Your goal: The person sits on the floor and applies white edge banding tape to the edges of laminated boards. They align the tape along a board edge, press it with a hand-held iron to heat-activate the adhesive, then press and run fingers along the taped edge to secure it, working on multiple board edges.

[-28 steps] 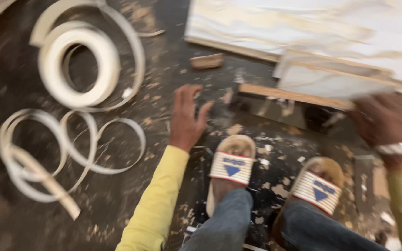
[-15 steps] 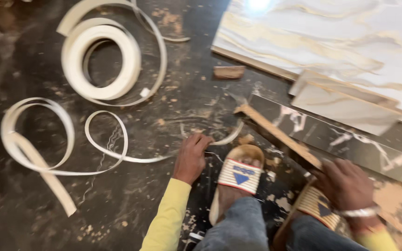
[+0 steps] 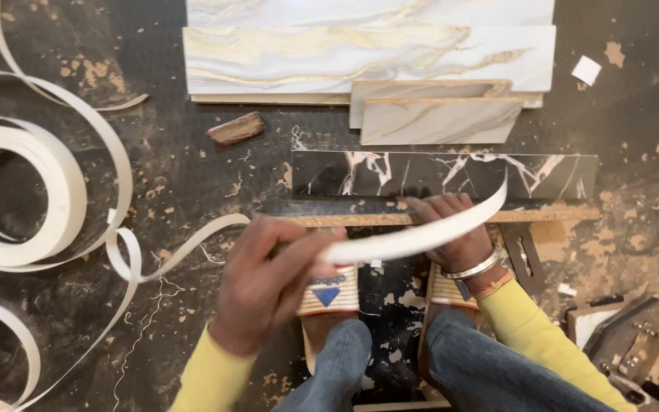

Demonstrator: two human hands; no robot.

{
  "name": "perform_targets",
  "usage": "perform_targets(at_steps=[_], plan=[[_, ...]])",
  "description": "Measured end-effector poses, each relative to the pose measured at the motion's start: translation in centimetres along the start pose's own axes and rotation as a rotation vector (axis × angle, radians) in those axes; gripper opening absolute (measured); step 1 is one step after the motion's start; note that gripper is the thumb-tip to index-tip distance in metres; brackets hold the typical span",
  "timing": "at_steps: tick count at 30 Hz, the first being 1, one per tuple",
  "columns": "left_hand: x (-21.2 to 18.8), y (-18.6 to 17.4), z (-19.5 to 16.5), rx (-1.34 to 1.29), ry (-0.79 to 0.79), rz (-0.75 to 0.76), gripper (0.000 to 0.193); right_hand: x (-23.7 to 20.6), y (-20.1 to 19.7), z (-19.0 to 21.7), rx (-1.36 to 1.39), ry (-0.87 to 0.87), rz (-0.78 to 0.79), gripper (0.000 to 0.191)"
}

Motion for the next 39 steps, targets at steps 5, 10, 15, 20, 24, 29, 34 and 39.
perform_targets(at_steps=[5, 10, 15, 20, 24, 29, 34, 39], plan=[[-2.4, 2.2, 7.5, 0.430, 0.003, 0.209, 0.038, -0.7, -1.1, 0.0, 0.089, 0.046, -0.026, 0.081], [-5.3, 2.7, 10.6, 0.580, -0.013, 0.309, 0.036, -1.7, -0.7, -0.3, 0.204, 0.101, -0.010, 0.073], [-5.9, 4.1, 11.5, 0.557, 0.062, 0.387, 0.040, -2.0, 0.4, 0.2, 0.101, 0.043, 0.076, 0.056], [-7.0, 4.8, 11.3, 0.587, 0.140, 0.354, 0.035, -0.8, 0.1, 2.5, 0.186, -0.032, 0.072, 0.075], [-6.9, 4.8, 11.5, 0.567, 0.200, 0.308, 0.033, 2.4, 0.1, 4.5, 0.277, -0.158, -0.006, 0.076], [-5.7, 3.7, 11.5, 0.603, 0.140, 0.412, 0.040, 4.3, 1.3, 4.5, 0.070, -0.127, 0.390, 0.046], [-4.5, 3.2, 10.5, 0.487, 0.054, 0.334, 0.034, 1.8, 0.6, 2.3, -0.098, -0.191, 0.070, 0.046], [-4.2, 3.0, 9.9, 0.386, -0.025, 0.378, 0.032, -1.3, -1.1, 0.2, -0.179, -0.157, 0.058, 0.044]])
Point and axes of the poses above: each hand's wrist, its own x-axis towards the middle knuckle, its own y-axis out of the palm, z = x × y, the point moved 2 cm from there along x, towards the middle knuckle, and after that the axes turned 6 degrees about -x, right-handed, at the moved point
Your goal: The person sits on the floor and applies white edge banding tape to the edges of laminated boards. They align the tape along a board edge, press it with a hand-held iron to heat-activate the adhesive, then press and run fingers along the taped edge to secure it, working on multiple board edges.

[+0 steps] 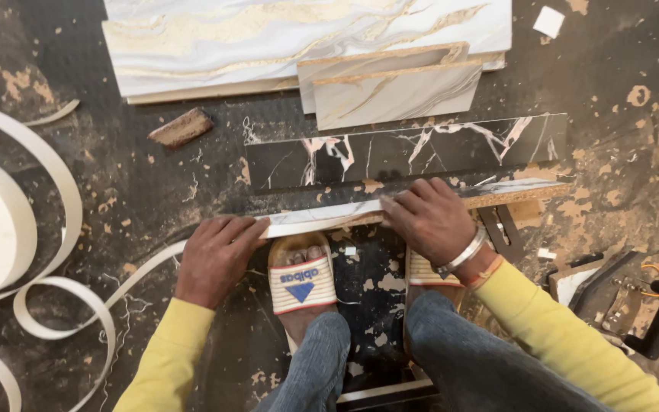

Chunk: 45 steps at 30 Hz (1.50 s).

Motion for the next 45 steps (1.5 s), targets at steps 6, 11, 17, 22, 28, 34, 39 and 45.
perform_targets(at_steps=[6, 11, 17, 22, 28, 34, 39, 45], plan=[[-0.2, 0.4, -0.2, 0.094, 0.015, 0.014, 0.041, 0.8, 0.4, 1.4, 0.090, -0.034, -0.105, 0.051], [-0.8, 0.9, -0.4, 0.128, 0.015, -0.007, 0.040, 0.1, 1.2, 1.8, 0.066, -0.041, -0.134, 0.034], [-1.3, 0.7, 0.3, 0.107, -0.022, -0.001, 0.034, -3.8, 2.1, -1.6, 0.003, 0.016, -0.018, 0.036], [-1.7, 0.3, 1.4, 0.139, -0.012, 0.002, 0.030, -9.5, 0.2, -7.6, -0.127, 0.113, 0.116, 0.037], [-2.3, 0.2, 3.8, 0.140, -0.020, 0.042, 0.027, -11.4, -1.5, -11.3, -0.071, 0.206, 0.144, 0.030], [-4.6, -3.8, 7.5, 0.239, -0.177, 0.166, 0.025, -7.5, -0.5, -8.9, -0.007, 0.115, 0.048, 0.032], [-6.4, -4.9, 8.9, 0.383, -0.228, 0.280, 0.042, -4.9, -0.7, -8.8, 0.055, 0.105, 0.029, 0.032], [-7.2, -4.9, 10.4, 0.415, -0.318, 0.414, 0.040, -6.0, -1.2, -9.6, 0.016, 0.151, 0.023, 0.031]])
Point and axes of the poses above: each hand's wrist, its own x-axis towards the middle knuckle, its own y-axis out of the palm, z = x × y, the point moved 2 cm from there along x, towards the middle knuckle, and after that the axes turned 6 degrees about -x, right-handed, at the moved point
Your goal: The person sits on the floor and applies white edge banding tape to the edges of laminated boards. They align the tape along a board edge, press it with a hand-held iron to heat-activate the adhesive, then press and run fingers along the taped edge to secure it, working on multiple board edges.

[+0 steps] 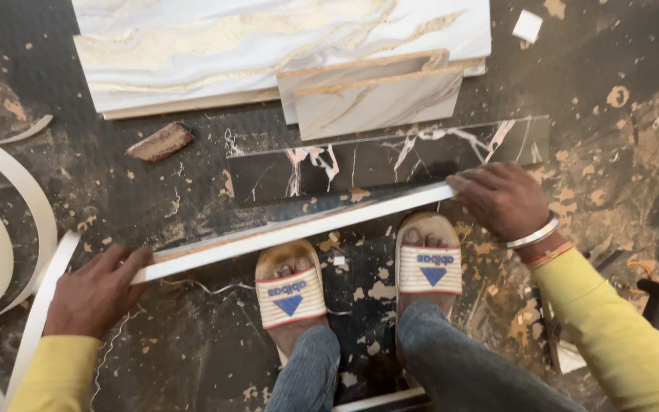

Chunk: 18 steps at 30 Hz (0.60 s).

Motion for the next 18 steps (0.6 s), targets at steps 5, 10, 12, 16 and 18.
perform_targets(at_steps=[5, 10, 12, 16, 18], plan=[[0.4, 0.1, -0.2, 0.073, 0.086, -0.082, 0.053, -1.6, 0.3, -0.6, 0.163, 0.160, -0.014, 0.026], [0.7, -0.1, -3.8, 0.143, 0.086, -0.227, 0.059, -2.4, 0.4, -1.5, 0.327, 0.241, 0.007, 0.026], [1.7, -0.6, -5.3, 0.063, 0.072, -0.206, 0.056, -2.4, 0.6, -1.8, 0.330, 0.208, -0.003, 0.025], [4.4, -1.8, -7.5, -0.033, 0.115, -0.029, 0.044, -2.3, 1.1, -2.4, 0.331, 0.208, 0.008, 0.025], [4.6, -2.7, -7.4, 0.007, 0.094, -0.027, 0.043, -2.5, 1.2, -2.4, 0.333, 0.200, -0.006, 0.024]])
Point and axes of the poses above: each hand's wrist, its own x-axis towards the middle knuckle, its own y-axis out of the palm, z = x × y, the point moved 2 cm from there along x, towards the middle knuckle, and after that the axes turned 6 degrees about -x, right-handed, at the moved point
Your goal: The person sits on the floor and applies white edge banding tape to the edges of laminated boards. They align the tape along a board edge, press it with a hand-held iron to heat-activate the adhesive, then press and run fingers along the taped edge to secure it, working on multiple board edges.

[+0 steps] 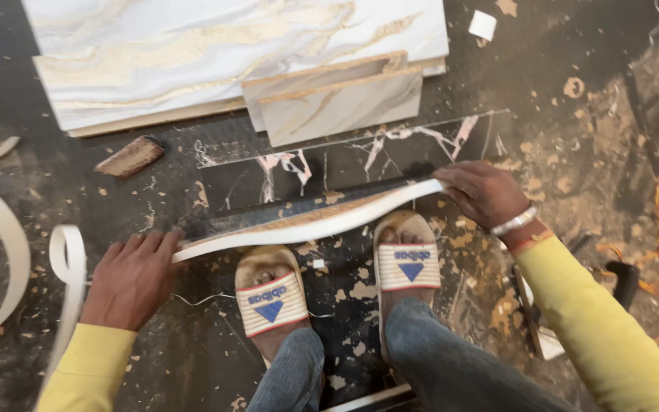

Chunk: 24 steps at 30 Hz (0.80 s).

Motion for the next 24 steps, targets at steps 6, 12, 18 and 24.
perform_targets(at_steps=[6, 12, 18, 24], plan=[[-3.3, -0.4, 3.9, 0.017, -0.118, 0.167, 0.040, -0.3, -0.1, 0.0, -0.018, -0.006, -0.035, 0.024], [-2.7, 1.0, 4.2, 0.074, -0.019, 0.074, 0.045, 0.1, -0.2, 0.1, -0.057, -0.008, -0.011, 0.024], [0.7, -0.5, -1.9, -0.048, 0.074, -0.163, 0.049, -0.5, 0.0, 0.5, 0.027, 0.027, -0.037, 0.022], [9.5, 0.7, -16.9, -0.395, 0.336, -0.323, 0.067, -0.9, 0.3, 0.9, 0.026, 0.036, -0.058, 0.025]])
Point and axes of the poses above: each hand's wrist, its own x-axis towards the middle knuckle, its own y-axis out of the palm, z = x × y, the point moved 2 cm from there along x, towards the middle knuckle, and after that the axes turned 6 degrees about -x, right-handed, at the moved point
